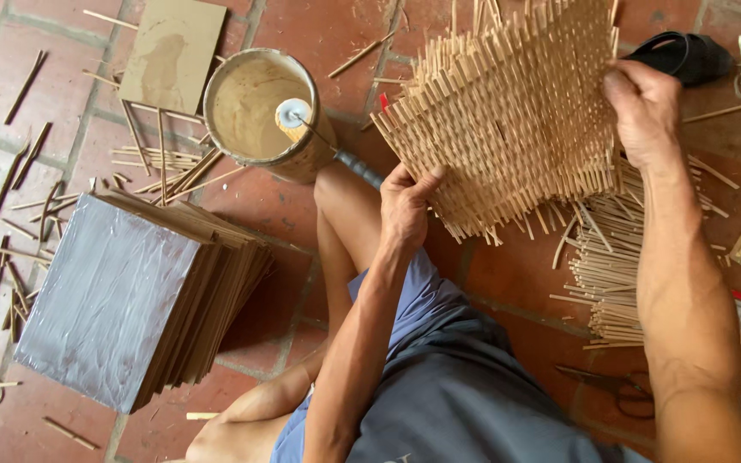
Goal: The person sits on the floor and uses a small paint roller to spread white glue from a bucket onto square cardboard panels. They then take a woven bamboo slat panel, align it on the glued cardboard, and press it down, repeating the cycle to build up stacked basket bodies.
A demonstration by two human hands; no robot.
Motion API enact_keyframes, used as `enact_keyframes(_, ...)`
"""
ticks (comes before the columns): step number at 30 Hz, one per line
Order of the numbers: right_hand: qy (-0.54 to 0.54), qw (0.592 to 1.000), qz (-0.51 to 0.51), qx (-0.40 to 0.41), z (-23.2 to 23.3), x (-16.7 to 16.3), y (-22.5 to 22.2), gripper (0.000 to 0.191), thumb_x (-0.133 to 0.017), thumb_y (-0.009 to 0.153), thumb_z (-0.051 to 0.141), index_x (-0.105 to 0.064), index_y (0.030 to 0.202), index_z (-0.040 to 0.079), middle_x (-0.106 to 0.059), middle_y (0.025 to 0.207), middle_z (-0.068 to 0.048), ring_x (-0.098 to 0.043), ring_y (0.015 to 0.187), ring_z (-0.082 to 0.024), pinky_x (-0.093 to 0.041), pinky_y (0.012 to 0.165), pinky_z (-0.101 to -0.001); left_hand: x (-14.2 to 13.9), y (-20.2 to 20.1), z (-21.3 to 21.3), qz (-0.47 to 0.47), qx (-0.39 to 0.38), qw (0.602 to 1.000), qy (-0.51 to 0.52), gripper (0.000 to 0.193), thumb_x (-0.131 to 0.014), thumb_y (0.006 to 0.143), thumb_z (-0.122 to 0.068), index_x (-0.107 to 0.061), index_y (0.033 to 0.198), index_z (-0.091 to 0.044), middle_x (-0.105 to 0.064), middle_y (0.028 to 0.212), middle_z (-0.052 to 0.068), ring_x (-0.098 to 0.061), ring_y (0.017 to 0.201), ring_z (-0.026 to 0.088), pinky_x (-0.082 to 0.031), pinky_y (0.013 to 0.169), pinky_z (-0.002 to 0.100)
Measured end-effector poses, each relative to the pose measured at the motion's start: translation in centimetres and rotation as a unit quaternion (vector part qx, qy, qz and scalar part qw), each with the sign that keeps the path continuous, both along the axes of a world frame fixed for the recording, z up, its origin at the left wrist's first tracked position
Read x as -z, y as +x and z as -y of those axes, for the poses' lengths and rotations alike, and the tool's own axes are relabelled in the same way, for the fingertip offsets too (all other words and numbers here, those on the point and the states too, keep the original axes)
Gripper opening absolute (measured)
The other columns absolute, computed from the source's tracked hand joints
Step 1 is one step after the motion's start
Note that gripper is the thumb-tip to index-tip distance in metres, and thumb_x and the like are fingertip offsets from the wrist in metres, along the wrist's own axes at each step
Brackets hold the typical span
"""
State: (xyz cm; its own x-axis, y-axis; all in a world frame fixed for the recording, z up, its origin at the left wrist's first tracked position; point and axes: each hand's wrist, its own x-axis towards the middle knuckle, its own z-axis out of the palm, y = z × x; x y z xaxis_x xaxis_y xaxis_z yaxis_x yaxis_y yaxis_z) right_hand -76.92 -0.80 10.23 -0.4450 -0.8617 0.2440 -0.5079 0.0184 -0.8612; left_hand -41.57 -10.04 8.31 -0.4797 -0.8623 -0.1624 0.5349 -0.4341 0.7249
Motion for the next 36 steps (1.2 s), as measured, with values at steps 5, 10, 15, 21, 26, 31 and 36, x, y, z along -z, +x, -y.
enact_keyframes(5, -0.007, 0.999, 0.012, -0.041, -0.7, -6.6, 0.8, 0.015, -0.071, 0.113, 0.006, -0.072, 0.120, -0.008, -0.068, 0.105, -0.021, -0.062, 0.085, -0.019, -0.052, 0.079, -0.0293, 0.1, 1.0, 1.7, -0.062, -0.045, 0.995, 0.063, 0.023, -0.073, 0.093, 0.002, -0.070, 0.116, 0.000, -0.075, 0.108, 0.008, -0.070, 0.097, 0.018, -0.057, 0.088, 0.035)
enact_keyframes(10, -0.027, 0.993, 0.009, -0.111, 0.8, -15.5, 4.2, 0.030, -0.071, 0.109, 0.016, -0.064, 0.130, -0.004, -0.070, 0.110, -0.014, -0.070, 0.095, -0.016, -0.061, 0.085, -0.0284, -2.9, 2.7, 3.2, -0.126, -0.038, 0.985, 0.107, 0.035, -0.067, 0.094, 0.004, -0.062, 0.128, 0.000, -0.071, 0.121, 0.010, -0.069, 0.108, 0.021, -0.056, 0.096, 0.037)
enact_keyframes(15, 0.002, 0.996, -0.031, -0.089, 3.0, -19.0, 10.4, 0.033, -0.076, 0.109, 0.019, -0.068, 0.130, -0.005, -0.070, 0.101, -0.015, -0.070, 0.087, -0.017, -0.060, 0.079, -0.0278, -6.9, 10.3, 0.8, -0.191, -0.089, 0.974, 0.087, 0.044, -0.062, 0.097, 0.005, -0.053, 0.140, 0.000, -0.065, 0.130, 0.016, -0.066, 0.117, 0.024, -0.054, 0.104, 0.041)
enact_keyframes(21, -0.031, 0.975, 0.040, -0.215, 11.3, -17.5, 23.8, 0.029, -0.078, 0.110, 0.013, -0.066, 0.129, -0.006, -0.071, 0.102, -0.015, -0.068, 0.085, -0.017, -0.060, 0.078, -0.0260, -10.8, 24.5, -1.2, -0.092, -0.304, 0.948, 0.011, 0.059, -0.064, 0.091, 0.009, -0.049, 0.147, 0.000, -0.066, 0.133, 0.013, -0.066, 0.118, 0.022, -0.054, 0.104, 0.039)
enact_keyframes(26, -0.051, 0.921, 0.082, -0.376, 17.8, -16.6, 38.7, 0.032, -0.077, 0.102, 0.005, -0.066, 0.129, -0.006, -0.070, 0.109, -0.012, -0.070, 0.092, -0.013, -0.060, 0.088, -0.0266, -13.2, 38.2, -3.6, 0.031, -0.450, 0.891, -0.038, 0.059, -0.064, 0.094, 0.009, -0.048, 0.150, 0.002, -0.066, 0.131, 0.015, -0.066, 0.115, 0.023, -0.056, 0.099, 0.039)
enact_keyframes(31, 0.024, 0.833, 0.255, -0.490, 20.4, -15.0, 50.2, 0.021, -0.076, 0.107, 0.003, -0.068, 0.124, -0.006, -0.072, 0.105, -0.007, -0.067, 0.090, -0.010, -0.056, 0.083, -0.0222, -14.2, 45.8, -7.8, 0.066, -0.532, 0.842, -0.058, 0.057, -0.065, 0.094, 0.009, -0.048, 0.148, 0.002, -0.065, 0.133, 0.015, -0.066, 0.116, 0.023, -0.056, 0.099, 0.037)
enact_keyframes(36, 0.135, 0.806, 0.251, -0.519, 19.0, -12.0, 53.8, 0.018, -0.074, 0.101, 0.004, -0.070, 0.117, -0.004, -0.073, 0.102, -0.005, -0.067, 0.089, -0.009, -0.055, 0.081, -0.0235, -13.4, 49.1, -12.3, 0.069, -0.485, 0.871, -0.022, 0.056, -0.067, 0.086, 0.009, -0.054, 0.139, -0.001, -0.066, 0.134, 0.009, -0.068, 0.121, 0.017, -0.056, 0.106, 0.032)
